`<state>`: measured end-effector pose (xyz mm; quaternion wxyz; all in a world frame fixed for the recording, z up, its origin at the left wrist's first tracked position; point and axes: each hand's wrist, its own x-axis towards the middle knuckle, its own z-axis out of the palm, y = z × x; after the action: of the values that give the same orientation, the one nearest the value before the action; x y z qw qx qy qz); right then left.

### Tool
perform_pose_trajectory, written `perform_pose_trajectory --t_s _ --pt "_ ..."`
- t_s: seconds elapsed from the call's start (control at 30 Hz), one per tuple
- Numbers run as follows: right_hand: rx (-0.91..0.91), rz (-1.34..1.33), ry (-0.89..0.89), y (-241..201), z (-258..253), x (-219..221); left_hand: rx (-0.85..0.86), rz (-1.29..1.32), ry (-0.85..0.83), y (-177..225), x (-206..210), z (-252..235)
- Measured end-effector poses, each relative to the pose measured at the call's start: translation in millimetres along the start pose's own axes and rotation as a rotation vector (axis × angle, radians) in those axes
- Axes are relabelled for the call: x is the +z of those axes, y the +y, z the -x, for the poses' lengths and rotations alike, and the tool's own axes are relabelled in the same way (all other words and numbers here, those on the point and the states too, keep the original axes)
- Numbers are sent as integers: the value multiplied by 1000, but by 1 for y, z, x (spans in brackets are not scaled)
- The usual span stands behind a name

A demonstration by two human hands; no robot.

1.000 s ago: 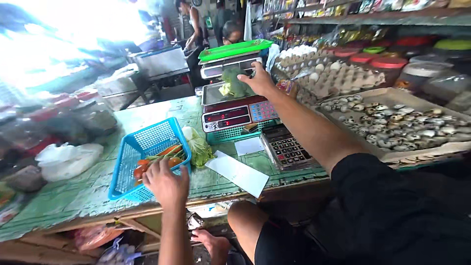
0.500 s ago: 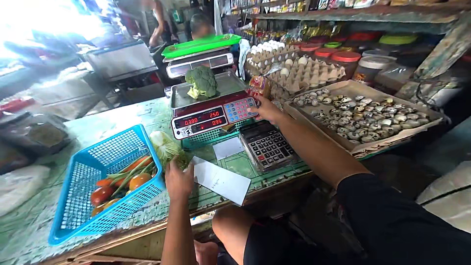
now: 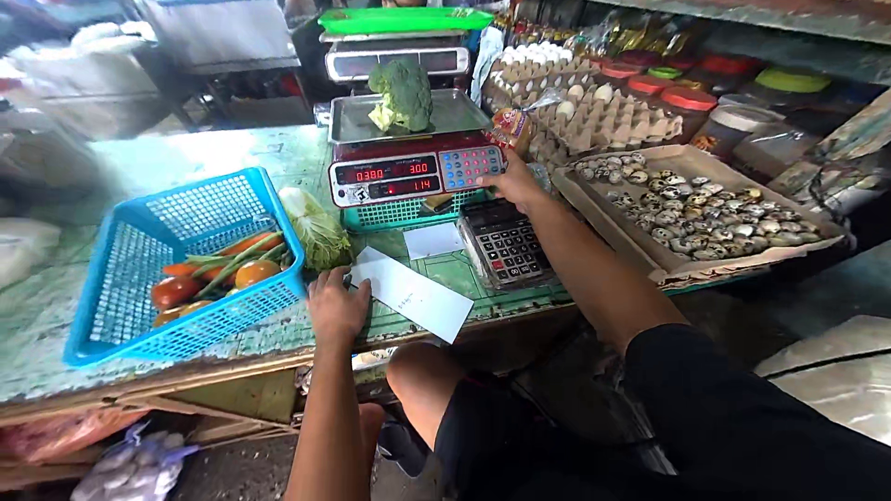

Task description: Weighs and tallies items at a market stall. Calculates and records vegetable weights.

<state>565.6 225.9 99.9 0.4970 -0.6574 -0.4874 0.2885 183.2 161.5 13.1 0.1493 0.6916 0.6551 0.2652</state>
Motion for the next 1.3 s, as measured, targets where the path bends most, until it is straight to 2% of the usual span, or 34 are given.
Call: perform_pose_trajectory --t_s 0.17,0.23,0.33,0.4,0.43,0.47,0.53,0.6,0.67,0.7,0.73,0.77,0.83,0.87,0.9,1.03,1.07,1.13,1.17,1.3 --pt "23 -22 135 1 -9 13 37 -64 -77 -1 1 -2" --pt "-19 93 157 4 -10 10 59 -26 -56 -5 3 -2" --pt "-206 385 298 -14 12 -4 81 33 -35 -9 3 -2" --pt "-385 285 308 -33 43 -8 99 5 -64 -9 2 -1" --pt "-420 128 215 -41 63 -1 107 -19 -84 -7 2 -2" --pt "-368 -40 22 -46 87 8 109 -45 -107 -6 2 -2" --pt "-224 -267 -429 -39 129 35 105 -67 -130 -2 1 -2" --pt "-65 -421 -771 -18 152 70 101 -66 -124 -3 1 -2" --pt "131 -529 -1011 2 165 93 107 -63 -113 -6 2 0" --pt "202 -541 -1038 7 168 100 111 -61 -109 -7 3 0" --pt "219 -512 -982 10 172 105 110 -65 -113 -7 3 -2" --pt "159 -453 -843 11 177 108 113 -65 -116 -7 4 -2" --pt "-178 -302 -482 17 184 115 124 -69 -111 -8 4 -3" --pt "-329 -257 -388 20 184 116 124 -68 -111 -8 5 -3" --pt "-378 -265 -376 19 184 114 126 -67 -111 -7 5 -2" --pt "-200 -354 -662 13 178 113 139 -61 -106 -6 4 -2" --pt "-262 -269 -648 13 176 115 144 -60 -101 -6 3 -2" --pt "-510 -65 -476 17 174 117 144 -63 -99 -6 4 -1" --pt "-538 -53 -441 16 174 118 142 -62 -95 -7 5 0" --pt "-293 -114 -582 14 169 121 137 -81 -101 -10 6 -1"
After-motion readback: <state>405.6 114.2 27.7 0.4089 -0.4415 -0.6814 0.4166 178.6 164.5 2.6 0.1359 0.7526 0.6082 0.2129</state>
